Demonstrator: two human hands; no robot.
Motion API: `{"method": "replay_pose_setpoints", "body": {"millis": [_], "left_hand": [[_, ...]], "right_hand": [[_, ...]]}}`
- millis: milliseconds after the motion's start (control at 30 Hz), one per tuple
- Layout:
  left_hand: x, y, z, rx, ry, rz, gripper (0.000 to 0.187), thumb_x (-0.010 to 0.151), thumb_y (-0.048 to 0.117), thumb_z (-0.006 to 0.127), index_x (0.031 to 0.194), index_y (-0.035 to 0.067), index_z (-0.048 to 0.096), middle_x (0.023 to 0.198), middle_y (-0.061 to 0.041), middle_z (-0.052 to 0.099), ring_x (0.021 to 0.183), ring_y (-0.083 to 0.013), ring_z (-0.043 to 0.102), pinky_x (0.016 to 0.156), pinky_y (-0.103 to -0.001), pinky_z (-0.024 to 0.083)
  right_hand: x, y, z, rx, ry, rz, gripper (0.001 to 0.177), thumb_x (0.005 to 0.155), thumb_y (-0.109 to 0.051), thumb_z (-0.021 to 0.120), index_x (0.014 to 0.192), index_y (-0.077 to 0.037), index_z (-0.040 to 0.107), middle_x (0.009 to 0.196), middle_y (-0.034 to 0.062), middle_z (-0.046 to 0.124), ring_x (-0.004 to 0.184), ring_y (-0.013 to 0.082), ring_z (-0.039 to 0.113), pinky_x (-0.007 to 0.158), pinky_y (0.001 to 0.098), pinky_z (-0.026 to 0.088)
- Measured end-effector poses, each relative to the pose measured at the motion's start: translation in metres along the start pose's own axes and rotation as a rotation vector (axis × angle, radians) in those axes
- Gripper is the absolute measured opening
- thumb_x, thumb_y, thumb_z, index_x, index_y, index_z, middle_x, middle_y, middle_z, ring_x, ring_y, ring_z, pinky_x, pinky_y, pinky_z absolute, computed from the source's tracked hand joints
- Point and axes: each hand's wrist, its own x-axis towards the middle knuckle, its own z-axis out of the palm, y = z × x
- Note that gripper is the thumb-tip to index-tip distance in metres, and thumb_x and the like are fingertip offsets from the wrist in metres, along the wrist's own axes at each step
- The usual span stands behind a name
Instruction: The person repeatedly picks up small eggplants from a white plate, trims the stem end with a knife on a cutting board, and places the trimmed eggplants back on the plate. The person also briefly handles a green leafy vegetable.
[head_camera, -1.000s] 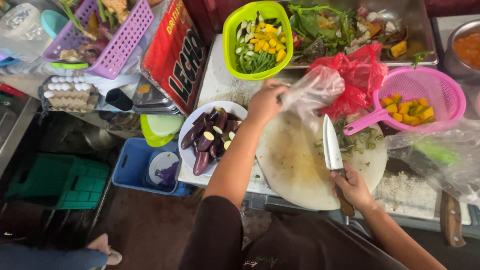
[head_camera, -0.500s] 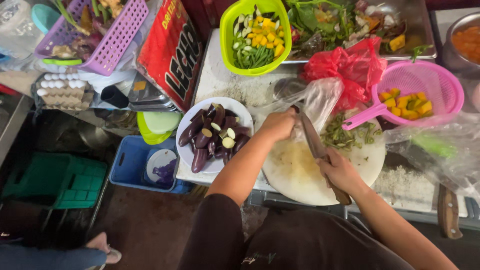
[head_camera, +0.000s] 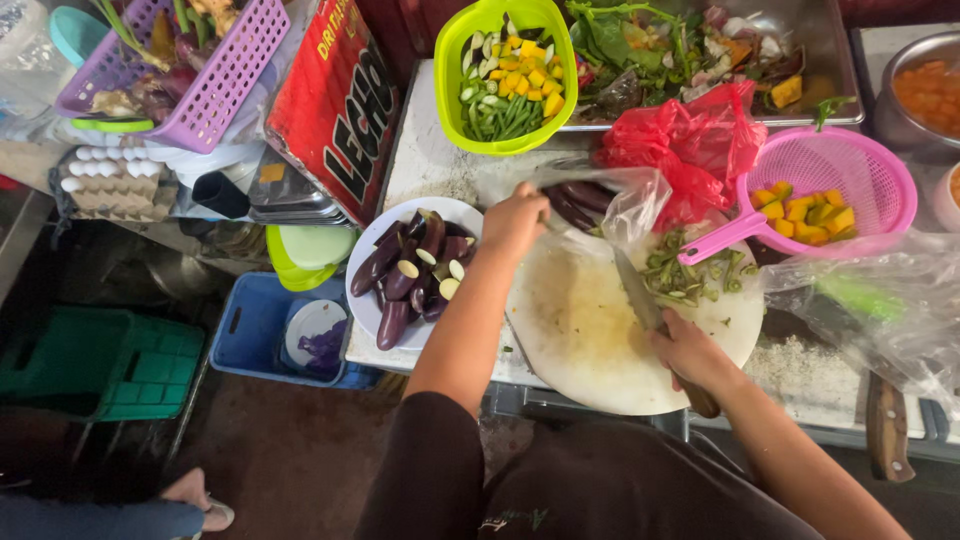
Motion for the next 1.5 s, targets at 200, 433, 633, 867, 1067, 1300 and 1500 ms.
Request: {"method": "replay_pose_setpoints", "body": {"millis": [200,433,633,867,1067,1300,1500], "left_hand": [[0.005,0.012,-0.007,-0.078,-0.030,0.128,0.015,0.081,0.020,0.076,0.093,0.016,0.067,0.105,-0.003,0.067,0.090,-0.0295,0.069,0.073,-0.043,0.054],[0.035,0.050,-0.057,-0.356,0.231,-0.081,0.031,0.088,0.040,0.077,0.099,0.011,0.072,0.099,-0.007,0.075,0.081,-0.0245,0.071,0.073,-0.036,0.055],[0.018,0.063,-0.129,-0.796,0.149,-0.171,0.033,0.101,0.032,0.064,0.126,0.012,0.072,0.114,-0.005,0.078,0.098,-0.0146,0.076,0.087,-0.028,0.058],[-0.047,0.053,-0.139,-1.058,0.233,-0.333,0.034,0.097,0.023,0.072,0.126,0.004,0.071,0.109,-0.011,0.078,0.090,-0.0146,0.077,0.083,-0.027,0.063],[-0.106,0.053,-0.054,-1.273,0.253,-0.535,0.029,0.089,0.014,0.076,0.116,0.004,0.072,0.107,-0.008,0.078,0.082,-0.0134,0.075,0.076,-0.026,0.062],[-0.122,0.064,0.014,-0.524,0.021,-0.365,0.032,0.089,0.022,0.083,0.107,0.005,0.063,0.095,-0.013,0.076,0.084,-0.0276,0.075,0.075,-0.035,0.057],[-0.146,0.102,0.000,-0.056,0.032,-0.136,0.052,0.060,0.024,0.084,0.111,0.018,0.072,0.123,-0.012,0.068,0.108,-0.0362,0.064,0.087,-0.048,0.050]], "right_hand": [[-0.001,0.001,-0.005,-0.041,-0.015,0.013,0.038,0.097,-0.026,0.057,0.123,0.000,0.048,0.063,0.0149,0.054,0.040,0.0278,0.057,0.039,0.0432,0.050],[0.001,-0.006,-0.014,0.013,-0.045,0.054,0.042,0.097,-0.026,0.059,0.130,-0.003,0.048,0.065,0.0129,0.053,0.042,0.0257,0.054,0.039,0.0437,0.048],[-0.032,-0.018,-0.017,-0.043,-0.040,0.051,0.040,0.096,-0.024,0.057,0.130,-0.003,0.053,0.065,0.0143,0.057,0.042,0.0258,0.055,0.042,0.0418,0.046],[-0.046,-0.042,-0.012,-0.269,-0.292,-0.122,0.064,0.093,-0.033,0.061,0.153,-0.023,0.041,0.068,0.0085,0.065,0.044,0.0239,0.056,0.047,0.0385,0.050],[0.029,-0.076,-0.048,-0.058,0.361,-0.161,0.039,0.100,-0.029,0.056,0.129,-0.002,0.057,0.077,0.0172,0.068,0.063,0.0295,0.068,0.060,0.0447,0.054],[0.002,-0.066,-0.047,-0.147,0.180,-0.140,0.037,0.095,-0.031,0.061,0.116,0.000,0.060,0.073,0.0178,0.068,0.059,0.0302,0.068,0.059,0.0449,0.054],[-0.046,-0.042,-0.025,-0.408,0.183,-0.053,0.043,0.094,-0.035,0.058,0.127,-0.008,0.055,0.079,0.0215,0.072,0.068,0.0404,0.072,0.066,0.0505,0.057]]}}
